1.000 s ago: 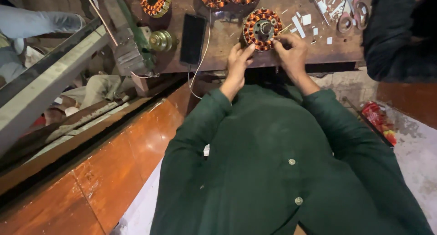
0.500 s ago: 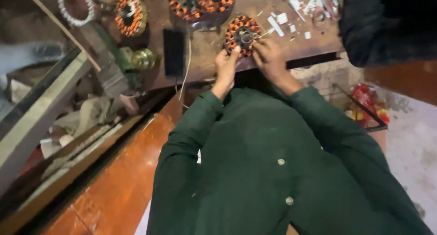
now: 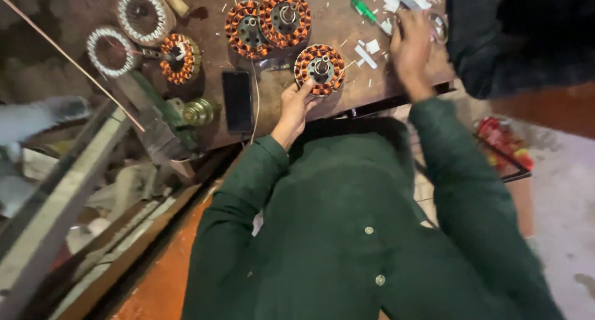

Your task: The person assembles small electrical components on a workbench, handling copper-wound stators and inserting white insulating pieces into slots. They repeatedly pick up, position, and press the pieces into place, occasionally adjusting the stator orientation.

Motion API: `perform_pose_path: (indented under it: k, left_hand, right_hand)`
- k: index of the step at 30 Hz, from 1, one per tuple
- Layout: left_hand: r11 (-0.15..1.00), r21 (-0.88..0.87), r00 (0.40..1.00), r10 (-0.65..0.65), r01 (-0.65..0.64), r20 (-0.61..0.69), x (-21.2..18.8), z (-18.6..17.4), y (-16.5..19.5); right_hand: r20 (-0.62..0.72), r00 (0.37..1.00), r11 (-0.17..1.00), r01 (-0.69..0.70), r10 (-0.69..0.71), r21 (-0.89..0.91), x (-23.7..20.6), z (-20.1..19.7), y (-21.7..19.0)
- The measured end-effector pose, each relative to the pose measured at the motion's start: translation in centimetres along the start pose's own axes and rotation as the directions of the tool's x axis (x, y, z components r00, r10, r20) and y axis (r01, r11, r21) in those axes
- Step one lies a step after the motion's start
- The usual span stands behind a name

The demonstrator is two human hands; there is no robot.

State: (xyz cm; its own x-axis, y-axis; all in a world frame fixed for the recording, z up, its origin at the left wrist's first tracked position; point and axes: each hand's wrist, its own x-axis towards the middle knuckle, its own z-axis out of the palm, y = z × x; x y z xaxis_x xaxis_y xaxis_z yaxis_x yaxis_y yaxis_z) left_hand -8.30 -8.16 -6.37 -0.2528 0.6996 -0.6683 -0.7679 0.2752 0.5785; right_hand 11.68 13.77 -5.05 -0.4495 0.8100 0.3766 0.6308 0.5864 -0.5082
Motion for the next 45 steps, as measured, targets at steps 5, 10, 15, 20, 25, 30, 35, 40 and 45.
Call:
perform_pose_path:
  k: [5, 10, 15, 20, 25, 30, 35, 40, 45]
  left_hand:
    - [0.996, -0.089, 0.999, -0.032, 0.03, -0.017, -0.2, 0.8, 0.4]
    - [0.988, -0.153, 0.991, -0.016, -0.005, -0.135, -1.7, 1.6, -2.8]
    - [1.0, 0.011, 0.963, -0.014, 0.018, -0.269, -3.9, 3.6, -8.7]
    - [0.871, 0.439, 0.975, 0.198, -0.223, 0.102, -4.1, 8.3, -10.4]
    - [0.657, 0.613, 0.864, 0.495, -0.438, 0.087, -1.7, 15.6, -7.0]
    - [0.897, 0.285, 0.942, 0.322, -0.337, 0.1, 2.0, 19.2, -4.2]
    - [0.913, 0.232, 0.942, 0.324, -0.335, 0.084, 3.7, 19.7, -4.8]
    - [0.901, 0.319, 0.955, 0.261, -0.293, 0.141, 3.4, 19.0, -4.8]
    - [0.848, 0.459, 0.962, 0.196, -0.264, 0.193, 3.6, 18.6, -3.7]
  right_hand:
    - [0.119, 0.983, 0.99, -0.141, 0.139, 0.011, 4.1, 0.0, 2.1]
    - [0.16, 0.971, 0.984, -0.17, 0.176, -0.05, 6.1, -0.8, 3.2]
    - [0.377, 0.911, 0.954, -0.247, 0.167, 0.173, 7.7, -1.7, 6.4]
    - [0.655, 0.669, 0.494, -0.726, 0.35, 0.478, 6.0, -3.5, 8.8]
    - [0.794, 0.587, 0.289, -0.796, 0.157, 0.532, 2.9, -6.9, 8.2]
    - [0.781, 0.615, 0.345, -0.76, 0.11, 0.55, 0.5, -8.3, 5.9]
    - [0.565, 0.821, 0.591, -0.497, 0.082, 0.636, -0.5, -10.3, 4.0]
    - [0.412, 0.911, 0.763, -0.273, 0.009, 0.585, -2.9, -9.8, 3.3]
    - [0.741, 0.638, 0.256, -0.767, 0.209, 0.588, -3.8, -6.1, 6.5]
